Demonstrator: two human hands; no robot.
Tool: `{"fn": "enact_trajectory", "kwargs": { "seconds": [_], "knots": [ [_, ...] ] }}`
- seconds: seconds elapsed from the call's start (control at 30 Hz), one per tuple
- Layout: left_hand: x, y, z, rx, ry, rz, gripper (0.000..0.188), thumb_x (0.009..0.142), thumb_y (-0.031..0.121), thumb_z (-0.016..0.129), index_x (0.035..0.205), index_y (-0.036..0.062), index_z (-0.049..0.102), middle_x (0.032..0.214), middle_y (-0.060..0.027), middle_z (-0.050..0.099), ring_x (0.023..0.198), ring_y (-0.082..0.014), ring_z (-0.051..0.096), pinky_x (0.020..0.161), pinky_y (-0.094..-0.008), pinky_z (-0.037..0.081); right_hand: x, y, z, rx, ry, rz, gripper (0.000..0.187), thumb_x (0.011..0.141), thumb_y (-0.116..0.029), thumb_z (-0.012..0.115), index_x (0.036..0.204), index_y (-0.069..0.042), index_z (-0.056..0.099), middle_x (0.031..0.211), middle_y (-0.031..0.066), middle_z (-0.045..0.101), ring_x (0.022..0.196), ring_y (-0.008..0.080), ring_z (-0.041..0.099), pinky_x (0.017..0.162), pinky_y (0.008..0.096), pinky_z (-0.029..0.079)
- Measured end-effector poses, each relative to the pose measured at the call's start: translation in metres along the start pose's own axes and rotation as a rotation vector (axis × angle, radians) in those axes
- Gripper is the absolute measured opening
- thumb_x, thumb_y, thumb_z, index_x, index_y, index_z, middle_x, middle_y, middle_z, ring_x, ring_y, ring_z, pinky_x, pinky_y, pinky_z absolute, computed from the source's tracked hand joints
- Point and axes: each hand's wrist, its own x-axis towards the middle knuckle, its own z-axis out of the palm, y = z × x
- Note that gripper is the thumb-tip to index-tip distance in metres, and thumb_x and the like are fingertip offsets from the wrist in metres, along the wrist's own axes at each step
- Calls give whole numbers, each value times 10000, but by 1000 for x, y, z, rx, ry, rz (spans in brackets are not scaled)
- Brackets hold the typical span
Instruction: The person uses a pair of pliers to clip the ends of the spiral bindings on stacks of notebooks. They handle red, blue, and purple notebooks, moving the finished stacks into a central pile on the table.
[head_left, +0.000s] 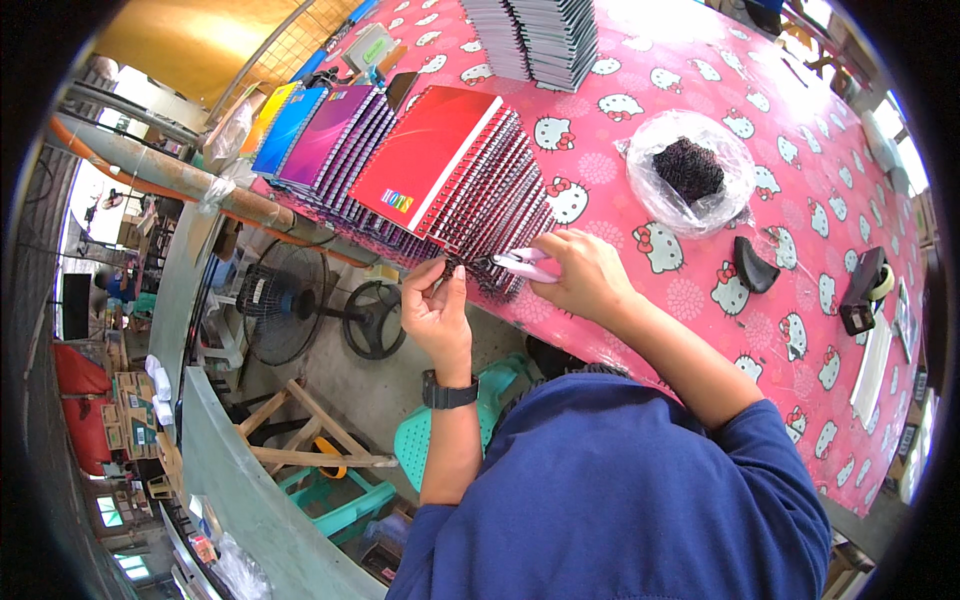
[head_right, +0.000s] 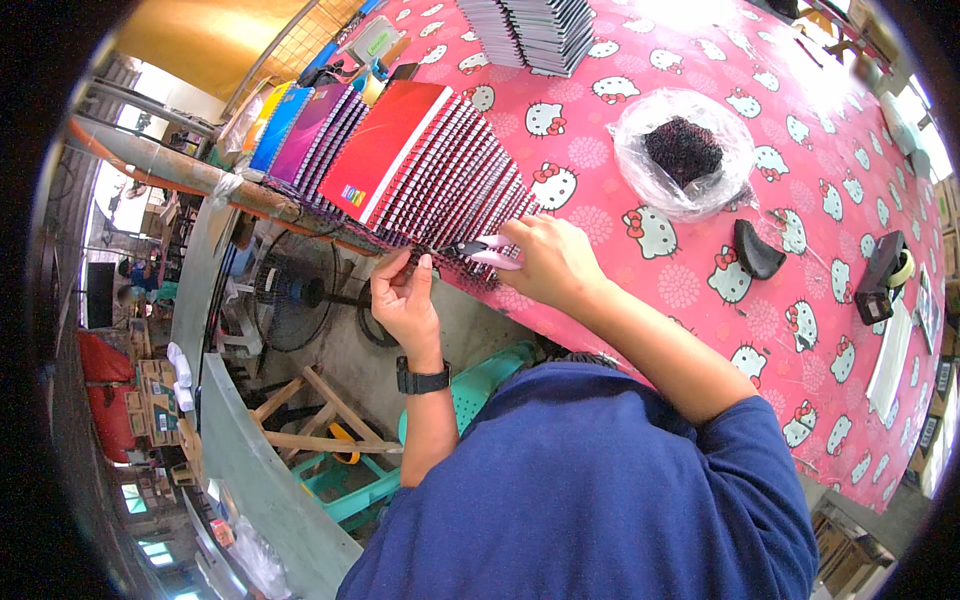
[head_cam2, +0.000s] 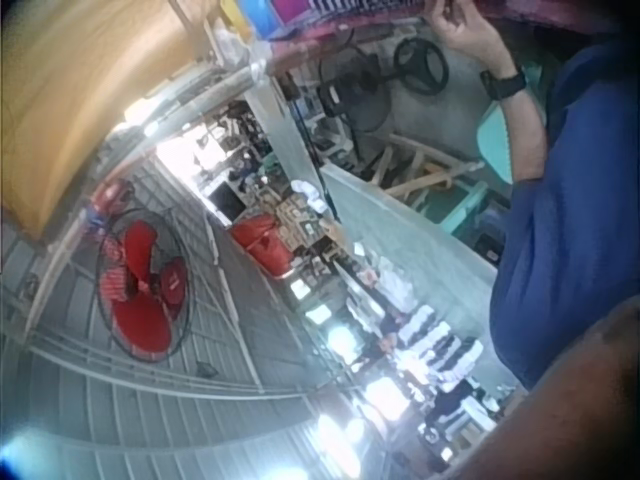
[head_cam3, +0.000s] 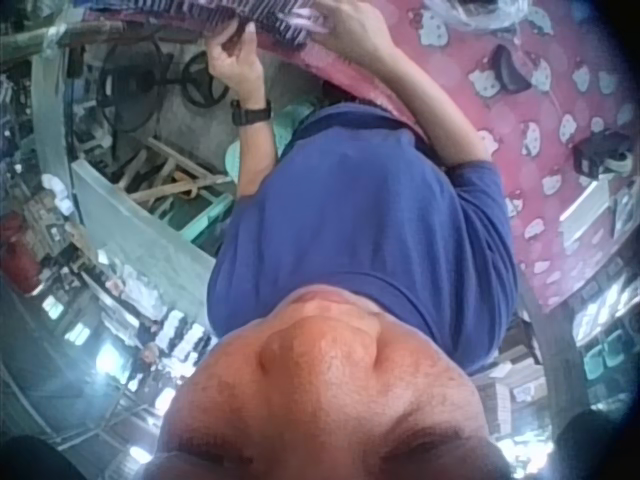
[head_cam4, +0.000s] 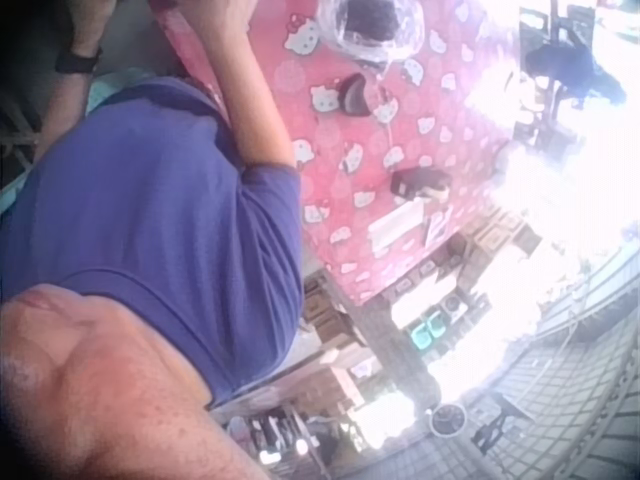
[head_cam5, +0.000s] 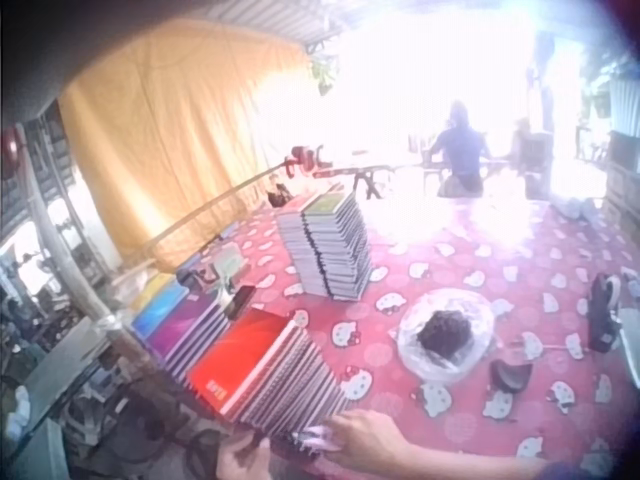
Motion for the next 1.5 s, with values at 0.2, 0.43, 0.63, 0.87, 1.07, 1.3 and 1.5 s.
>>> {"fn": "enact_trajectory", "kwargs": {
  "seconds": [0.2, 0.43, 0.63, 0.87, 1.07, 1.3, 1.5],
  "knots": [
    [-7, 1, 5, 24, -12, -20, 229, 784, -70, 676, 976, -10, 565, 1068, -104, 575, 898, -132, 569, 746, -243, 516, 1, 1, 6, -146, 316, -253, 316, 627, -216, 705, 880, -49, 616, 771, 117, 614, 763, 313, 606, 681, 426, 485],
    [-9, -2, 5, 87, -6, -5, 222, 786, -68, 676, 969, -12, 564, 1062, -106, 576, 913, -140, 564, 758, -248, 510, -4, 5, 7, 15, -5, -22, 350, 629, -215, 706, 927, -51, 626, 784, 120, 616, 767, 309, 604, 686, 419, 484],
    [-12, -3, 4, 72, -14, 0, 236, 778, -63, 687, 976, -14, 568, 1058, -103, 576, 909, -136, 557, 802, -261, 480, -3, 9, 8, -164, 220, -209, 390, 634, -222, 707, 970, -50, 609, 864, 117, 615, 859, 288, 588, 748, 399, 466],
    [-11, -1, 4, 114, 3, -28, 229, 773, -59, 695, 965, -16, 578, 1046, -95, 580, 893, -129, 553, 789, -254, 477, -2, 8, 13, -92, 91, -144, 319, 668, -230, 699, 915, -50, 605, 795, 125, 602, 786, 296, 600, 683, 410, 477],
    [-11, 0, 2, 135, -16, -3, 238, 764, -68, 697, 969, -26, 583, 1040, -107, 594, 892, -136, 560, 781, -255, 483, -7, 7, 11, 82, 22, -25, 241, 719, -246, 688, 850, -51, 633, 697, 136, 601, 650, 272, 609, 594, 385, 478],
    [-14, 22, 4, 260, -71, 272, 226, 764, -109, 664, 957, -47, 564, 1028, -158, 577, 910, -218, 599, 782, -310, 540, -30, 37, 11, 591, -274, 273, 392, 702, -346, 720, 878, -7, 628, 736, 152, 638, 690, 280, 630, 653, 375, 471],
    [19, 73, 102, 148, -490, 703, 258, 759, -96, 674, 957, -28, 524, 1078, -193, 541, 934, -281, 620, 821, -373, 553, -60, 67, 20, 321, -170, 222, 400, 677, -316, 713, 925, -21, 607, 873, 197, 633, 827, 343, 627, 733, 414, 483]
  ]
}}
